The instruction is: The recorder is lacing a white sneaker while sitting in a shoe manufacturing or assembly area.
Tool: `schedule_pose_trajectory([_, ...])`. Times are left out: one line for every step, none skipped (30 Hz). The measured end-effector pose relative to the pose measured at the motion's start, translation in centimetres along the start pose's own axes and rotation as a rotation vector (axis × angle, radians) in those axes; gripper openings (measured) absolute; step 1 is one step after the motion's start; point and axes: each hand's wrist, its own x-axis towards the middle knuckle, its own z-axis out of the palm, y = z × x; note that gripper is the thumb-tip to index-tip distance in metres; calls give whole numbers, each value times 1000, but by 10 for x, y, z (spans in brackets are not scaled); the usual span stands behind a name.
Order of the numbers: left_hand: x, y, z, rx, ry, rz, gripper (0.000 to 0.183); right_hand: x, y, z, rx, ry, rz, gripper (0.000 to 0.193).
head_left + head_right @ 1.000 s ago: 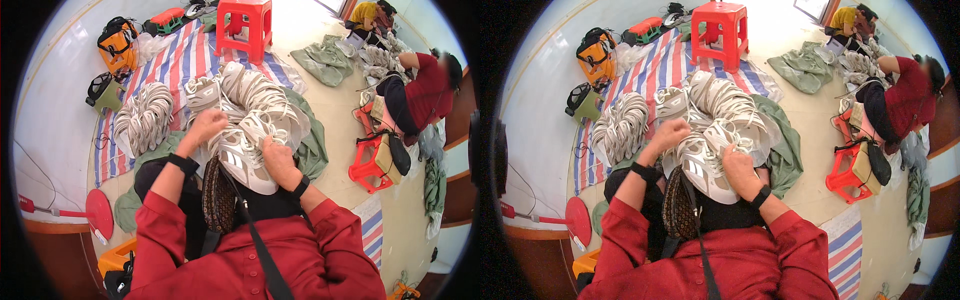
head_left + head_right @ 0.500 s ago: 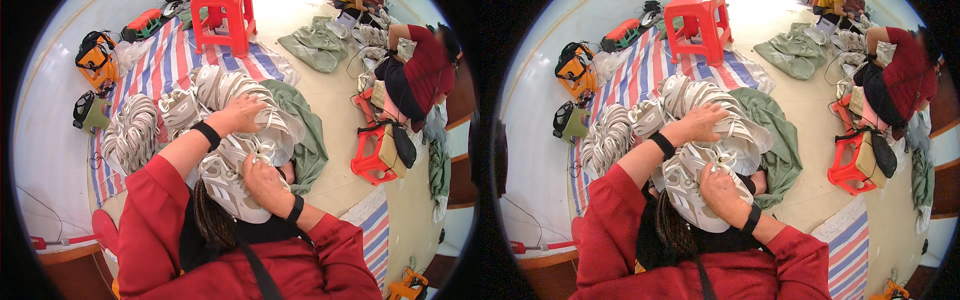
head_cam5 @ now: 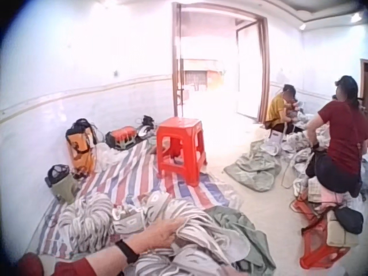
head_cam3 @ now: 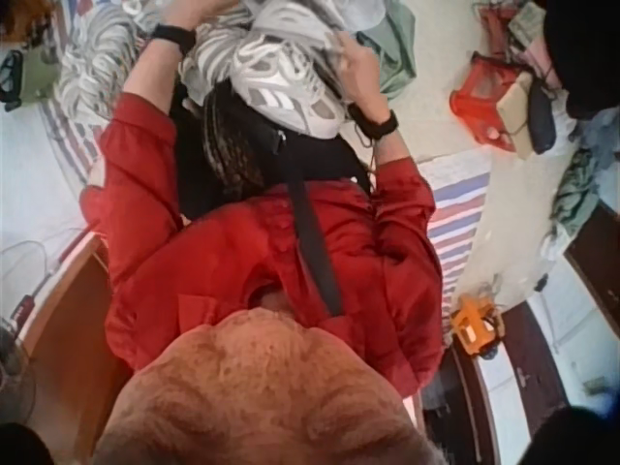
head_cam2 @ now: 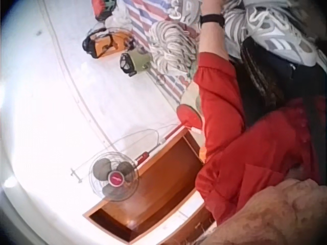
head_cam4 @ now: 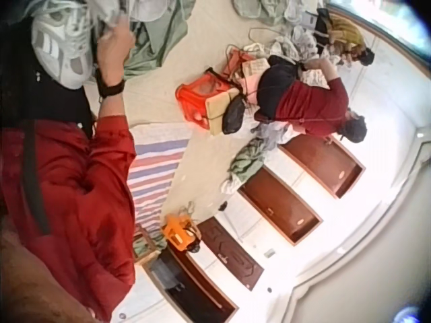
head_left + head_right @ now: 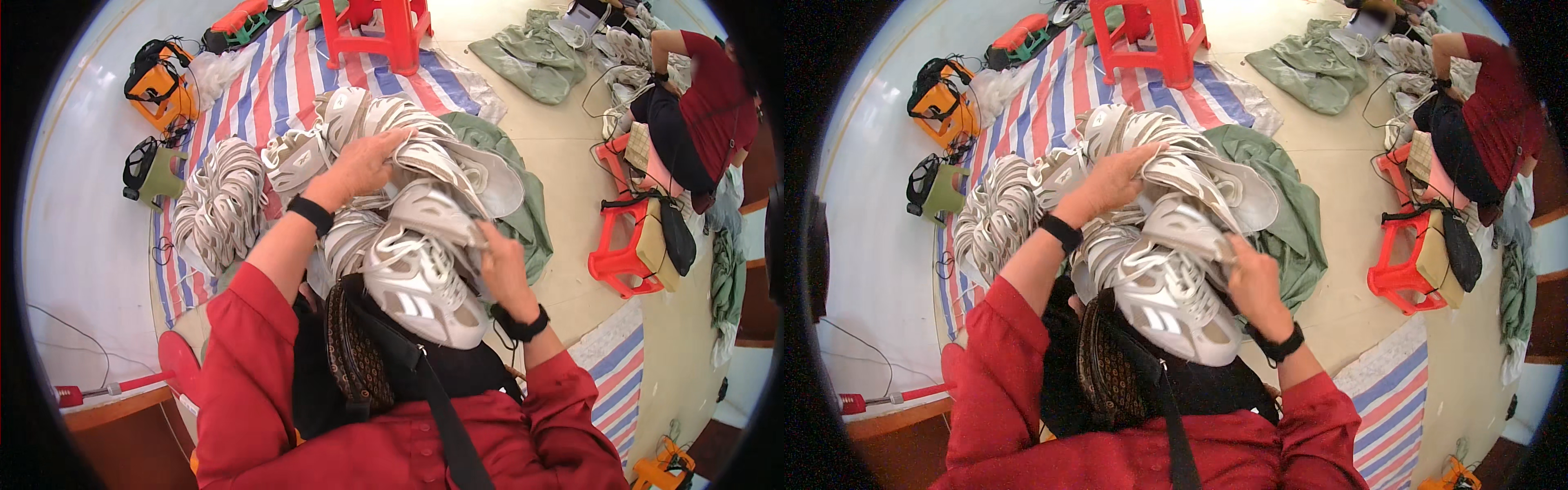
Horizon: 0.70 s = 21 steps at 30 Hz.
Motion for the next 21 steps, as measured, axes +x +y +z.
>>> schedule_pose_trajectory([-4, 6, 4, -3, 0, 0, 64, 4, 19, 7, -2, -2, 1, 40])
schedule_pose_trajectory([-7, 16, 11, 1, -10, -58, 64, 9, 37, 10, 64, 10, 53, 36])
schedule_pose_trajectory([-14, 19, 12, 15, -21, -130, 63, 15, 39, 14, 144, 15, 96, 33])
schedule_pose_trajectory([-20, 17, 14, 82, -85, -176, 60, 17, 40, 16, 146, 8, 92, 33])
schedule_pose_trajectory([-25, 23, 11, 81, -80, -181, 60, 22, 39, 16, 223, -21, 172, 32])
schedule_pose_trajectory([-30, 31, 11, 49, -19, -206, 54, 23, 37, 16, 301, -49, 253, 30])
schedule_pose_trajectory([-34, 39, 10, 19, 41, -230, 49, 22, 34, 17, 300, -52, 250, 30])
schedule_pose_trajectory([-34, 46, 5, -153, 97, -334, 40, 21, 24, 18, 237, -31, 190, 29])
schedule_pose_trajectory([-35, 58, 0, -151, 97, -333, 40, 19, 17, 22, 176, -14, 140, 27])
schedule_pose_trajectory([-35, 70, -7, -147, 30, -441, 39, 20, 11, 22, 121, -25, 111, 25])
schedule_pose_trajectory([-35, 85, -11, -144, -31, -546, 38, 21, 9, 17, 119, -20, 106, 25])
schedule_pose_trajectory([-42, 90, -5, -87, -34, -509, 41, 23, 8, 20, 109, -40, 128, 25])
schedule_pose_trajectory([-50, 93, 3, -73, -29, -513, 41, 26, 8, 23, 99, -58, 148, 24])
schedule_pose_trajectory([-55, 97, 13, -17, 75, -492, 41, 28, 15, 21, 136, -55, 163, 22])
schedule_pose_trajectory([-59, 104, 18, 39, 175, -471, 42, 29, 21, 20, 136, -48, 159, 22])
schedule_pose_trajectory([-60, 108, 20, 20, 157, -532, 45, 31, 25, 17, 187, -68, 161, 21])
schedule_pose_trajectory([-58, 110, 21, 18, 167, -518, 45, 33, 31, 13, 230, -86, 163, 20])
schedule_pose_trajectory([-55, 111, 22, -63, 74, -644, 46, 33, 38, 13, 167, -72, 144, 22])
schedule_pose_trajectory([-50, 113, 23, -146, -20, -761, 48, 32, 44, 11, 149, -51, 133, 22])
schedule_pose_trajectory([-49, 114, 25, -149, -44, -791, 49, 31, 50, 12, 50, -69, 109, 23])
schedule_pose_trajectory([-54, 103, 30, -124, -6, -746, 46, 34, 54, 13, -49, -80, 79, 24])
